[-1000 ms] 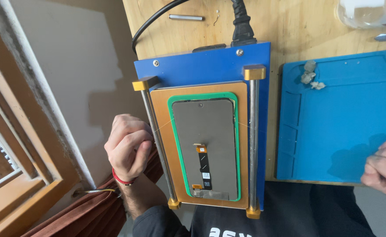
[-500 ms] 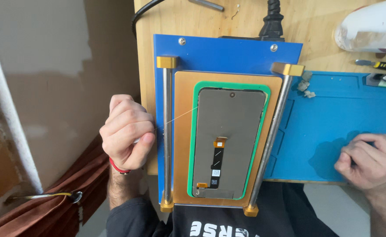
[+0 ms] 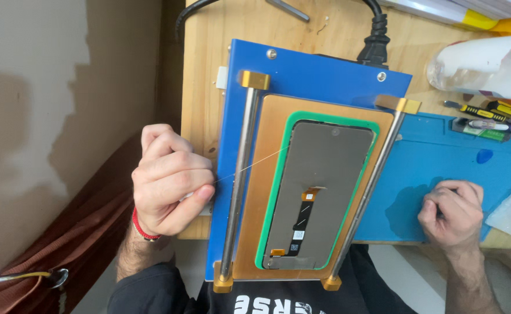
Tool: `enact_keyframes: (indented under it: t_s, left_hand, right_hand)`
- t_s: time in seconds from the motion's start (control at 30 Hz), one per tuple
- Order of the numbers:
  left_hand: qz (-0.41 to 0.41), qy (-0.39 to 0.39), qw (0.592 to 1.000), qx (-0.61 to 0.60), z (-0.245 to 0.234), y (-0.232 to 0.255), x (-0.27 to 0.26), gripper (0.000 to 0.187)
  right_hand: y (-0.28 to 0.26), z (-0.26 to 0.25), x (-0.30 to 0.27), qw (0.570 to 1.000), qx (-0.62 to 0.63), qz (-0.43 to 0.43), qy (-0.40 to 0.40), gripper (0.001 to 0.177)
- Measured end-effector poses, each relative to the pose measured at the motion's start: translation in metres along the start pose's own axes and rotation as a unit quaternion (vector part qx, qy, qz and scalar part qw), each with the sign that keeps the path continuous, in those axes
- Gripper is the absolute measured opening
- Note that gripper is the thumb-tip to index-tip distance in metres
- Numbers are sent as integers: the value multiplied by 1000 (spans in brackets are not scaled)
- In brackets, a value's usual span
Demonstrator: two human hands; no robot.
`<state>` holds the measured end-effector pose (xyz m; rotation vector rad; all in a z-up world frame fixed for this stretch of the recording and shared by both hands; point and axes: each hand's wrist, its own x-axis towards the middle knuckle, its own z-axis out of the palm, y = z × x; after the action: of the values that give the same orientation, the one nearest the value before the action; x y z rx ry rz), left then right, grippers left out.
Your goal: The person uses a thin wire to separate the screen from the frame of a smartphone held in a blue jig. They pull the wire along the edges of the device, occasionally spraying liquid onto the seam to aid separation.
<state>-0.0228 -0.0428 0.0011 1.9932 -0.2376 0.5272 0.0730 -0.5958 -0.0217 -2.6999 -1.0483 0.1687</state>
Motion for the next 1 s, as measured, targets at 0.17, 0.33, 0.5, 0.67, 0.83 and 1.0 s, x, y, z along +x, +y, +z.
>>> enact_keyframes:
  t_s: [0.17, 0.33, 0.5, 0.67, 0.83, 1.0]
  left_hand:
    - [6, 1, 1000, -2, -8, -1, -5, 26]
    - [6, 17, 1000, 23, -13, -4, -16, 25]
    - [5, 35, 998, 56, -18, -6, -28, 26]
    - [-5, 32, 996, 80, -27, -6, -40, 27]
    - [-17, 26, 995, 91, -35, -5, -55, 26]
    - [-34, 21, 995, 96, -42, -3, -73, 25]
  right_hand:
    - [-8, -2, 8, 1000, 15, 17, 2, 43]
    - [-8, -3, 14, 1000, 18, 23, -12, 42]
    - [-12, -3, 26, 999, 28, 17, -14, 40]
    - [-16, -4, 39, 999, 45, 1, -5, 44]
    - [-22, -3, 56, 999, 45, -17, -4, 42]
    - [-30, -1, 78, 997, 63, -47, -6, 38]
